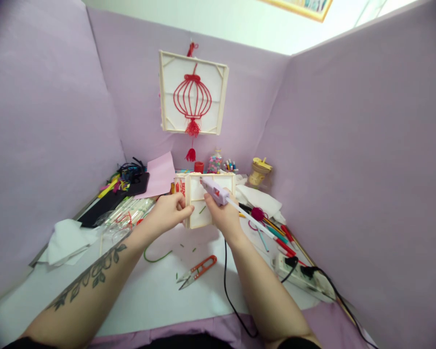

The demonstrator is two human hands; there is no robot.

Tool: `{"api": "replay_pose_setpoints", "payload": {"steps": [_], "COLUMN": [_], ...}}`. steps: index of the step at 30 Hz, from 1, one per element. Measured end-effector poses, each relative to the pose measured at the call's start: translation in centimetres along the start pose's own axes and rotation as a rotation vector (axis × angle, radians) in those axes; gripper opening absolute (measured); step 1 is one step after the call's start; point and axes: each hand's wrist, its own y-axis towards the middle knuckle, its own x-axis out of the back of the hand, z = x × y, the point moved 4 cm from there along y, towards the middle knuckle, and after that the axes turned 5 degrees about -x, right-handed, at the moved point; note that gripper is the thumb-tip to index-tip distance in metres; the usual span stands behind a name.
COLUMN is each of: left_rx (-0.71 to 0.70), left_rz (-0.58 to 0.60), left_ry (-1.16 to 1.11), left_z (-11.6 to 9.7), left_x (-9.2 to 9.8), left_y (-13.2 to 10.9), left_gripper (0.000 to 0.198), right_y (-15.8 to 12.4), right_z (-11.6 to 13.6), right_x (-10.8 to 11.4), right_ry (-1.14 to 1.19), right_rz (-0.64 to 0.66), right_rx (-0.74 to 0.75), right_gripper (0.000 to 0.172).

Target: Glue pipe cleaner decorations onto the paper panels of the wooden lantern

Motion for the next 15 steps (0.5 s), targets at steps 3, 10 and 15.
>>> {"api": "replay_pose_setpoints", "payload": {"steps": [3,10,15], "left_rx": [-0.004,0.001,0.004], "left_rz": [-0.001,-0.001,0.004], "left_ry": [-0.004,0.011,0.011], "left_z": [-0.01,-0.04,-0.13], "left_x": [-0.01,0.03,0.07], "left_y": [0.00,-0.07,0.00], "left_gripper": [0.024,0.025,0.025], "right_y": [-0.03,-0.03,-0.08], "right_z": [0.09,0.13,0.20], "right_x": [0.02,0.03,0.01], "right_ry": [-0.003,0.028,0.024], "right_rz": [0.005,0.010,0.020], "right_rx": [-0.015,-0.020,-0.019], "right_gripper": [0.035,0.037,0.038]}}
